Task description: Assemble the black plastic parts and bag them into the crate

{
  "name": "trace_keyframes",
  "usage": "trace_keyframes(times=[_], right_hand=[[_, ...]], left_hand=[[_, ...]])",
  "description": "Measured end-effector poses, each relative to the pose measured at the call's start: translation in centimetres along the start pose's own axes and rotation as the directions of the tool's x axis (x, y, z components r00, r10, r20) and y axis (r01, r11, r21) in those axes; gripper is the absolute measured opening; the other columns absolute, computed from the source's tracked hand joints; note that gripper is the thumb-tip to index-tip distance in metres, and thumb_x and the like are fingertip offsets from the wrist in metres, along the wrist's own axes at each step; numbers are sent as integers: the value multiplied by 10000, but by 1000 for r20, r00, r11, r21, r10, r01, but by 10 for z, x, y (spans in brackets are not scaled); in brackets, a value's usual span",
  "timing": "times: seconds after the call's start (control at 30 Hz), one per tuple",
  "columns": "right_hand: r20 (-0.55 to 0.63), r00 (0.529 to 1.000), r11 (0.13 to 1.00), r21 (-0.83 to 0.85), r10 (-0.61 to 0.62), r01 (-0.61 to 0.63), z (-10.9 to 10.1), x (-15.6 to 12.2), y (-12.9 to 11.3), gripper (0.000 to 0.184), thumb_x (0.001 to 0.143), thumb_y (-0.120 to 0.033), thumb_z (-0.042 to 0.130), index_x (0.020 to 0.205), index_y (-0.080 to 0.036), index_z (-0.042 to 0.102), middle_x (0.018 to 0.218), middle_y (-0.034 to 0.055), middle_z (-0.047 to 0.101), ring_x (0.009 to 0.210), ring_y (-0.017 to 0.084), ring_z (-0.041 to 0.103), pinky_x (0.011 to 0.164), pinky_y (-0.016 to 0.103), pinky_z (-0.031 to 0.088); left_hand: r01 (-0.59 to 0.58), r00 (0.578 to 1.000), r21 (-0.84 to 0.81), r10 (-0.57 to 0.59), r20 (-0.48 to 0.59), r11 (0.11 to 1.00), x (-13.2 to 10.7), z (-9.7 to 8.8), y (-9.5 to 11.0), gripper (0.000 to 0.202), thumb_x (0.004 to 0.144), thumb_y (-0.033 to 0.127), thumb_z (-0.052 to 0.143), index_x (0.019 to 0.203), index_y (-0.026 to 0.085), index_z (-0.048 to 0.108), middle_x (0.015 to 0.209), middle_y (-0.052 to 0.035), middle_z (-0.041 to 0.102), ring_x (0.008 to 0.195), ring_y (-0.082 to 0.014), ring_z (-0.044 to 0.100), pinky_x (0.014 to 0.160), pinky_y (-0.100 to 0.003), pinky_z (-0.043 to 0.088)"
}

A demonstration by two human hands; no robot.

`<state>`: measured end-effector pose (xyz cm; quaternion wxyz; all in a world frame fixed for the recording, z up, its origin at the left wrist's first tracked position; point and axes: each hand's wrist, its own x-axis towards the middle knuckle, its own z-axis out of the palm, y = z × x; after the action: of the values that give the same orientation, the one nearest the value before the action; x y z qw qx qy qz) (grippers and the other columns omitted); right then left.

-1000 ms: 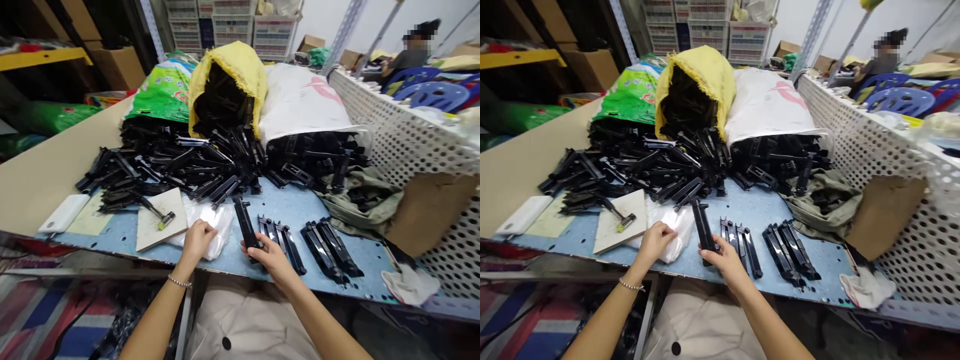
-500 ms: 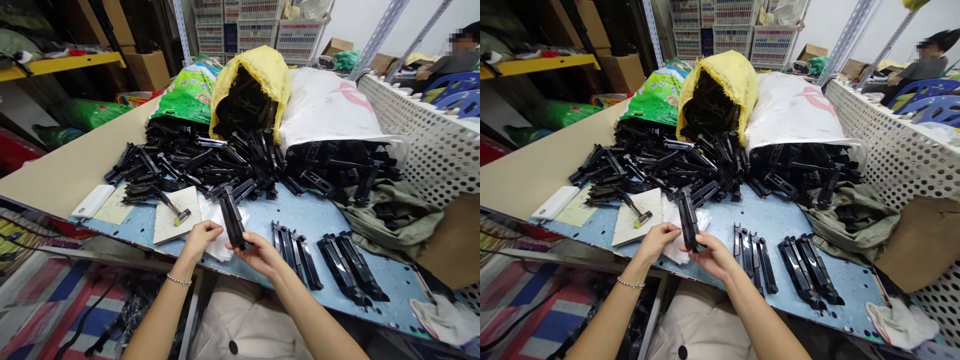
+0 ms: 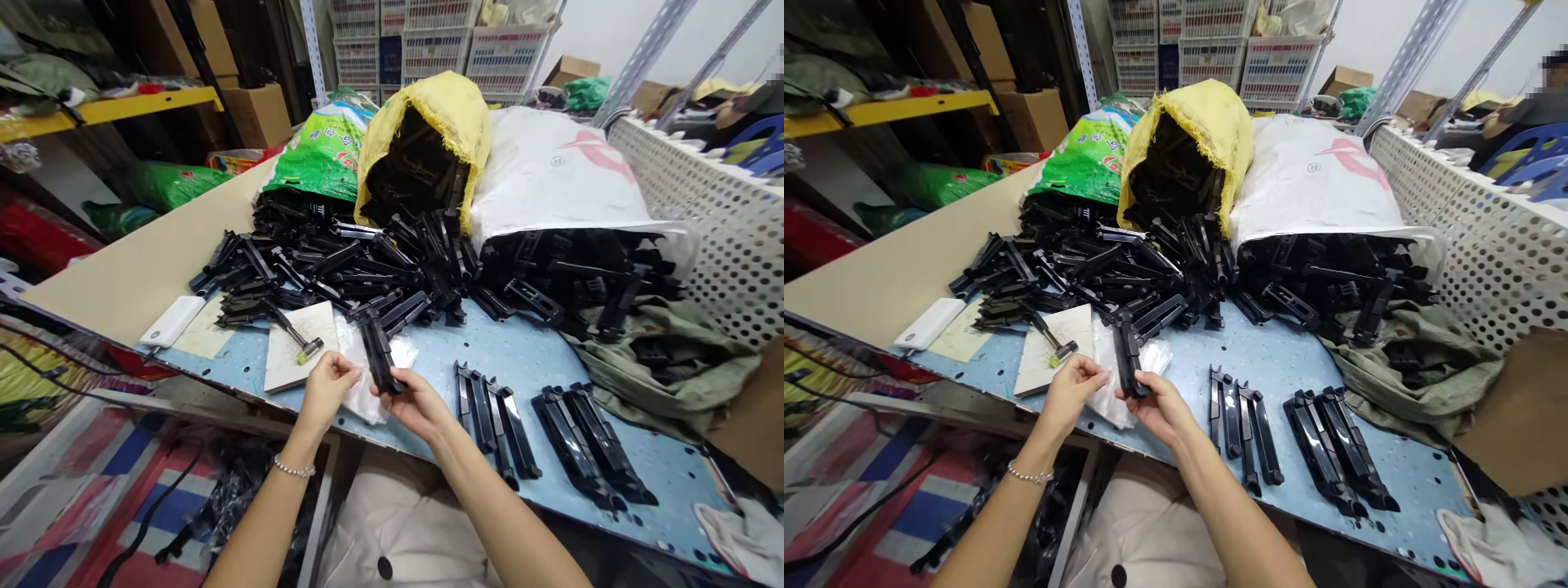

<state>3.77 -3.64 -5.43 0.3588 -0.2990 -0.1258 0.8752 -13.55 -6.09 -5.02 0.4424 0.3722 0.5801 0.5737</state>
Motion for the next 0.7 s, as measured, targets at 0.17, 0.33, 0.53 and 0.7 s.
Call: trace_keyframes(times=[0.17,0.33,0.53,0.7], right_hand=[[56,998,1000,30,1,-2,-10,-18,-11,264,762,-210,685,996,-97,638,1063,145,678,801,188,679,562,224,522],[118,991,996,57,59,-66,-4,-19,-2,263,748,-213,695,964,-71,650,939,126,701,814,193,689,611,214,525],[126,992,997,-77,7,3,-7,-26,-6,257,743,-203,710,976,-106,664,940,98,701,837,188,679,651,238,510],[95,995,979,-196,-33,51,-19,-39,-18,297,721,-222,725,987,-101,677,937,103,704,799,168,661,652,238,482]], left_hand=[[-34,998,12,33,44,999,-10,-7,10,280,604,242,776,676,171,515,650,42,559,639,-101,530,630,-222,424],[51,996,-67,-45,79,996,-16,14,7,292,645,276,748,688,182,475,627,45,559,570,-86,501,574,-211,411],[36,995,-106,-26,95,994,-27,12,11,282,690,280,719,694,193,451,665,38,558,565,-89,502,554,-211,416],[-378,920,447,276,278,811,-27,6,15,203,795,84,467,745,193,630,850,-46,633,831,-182,585,768,-322,470]])
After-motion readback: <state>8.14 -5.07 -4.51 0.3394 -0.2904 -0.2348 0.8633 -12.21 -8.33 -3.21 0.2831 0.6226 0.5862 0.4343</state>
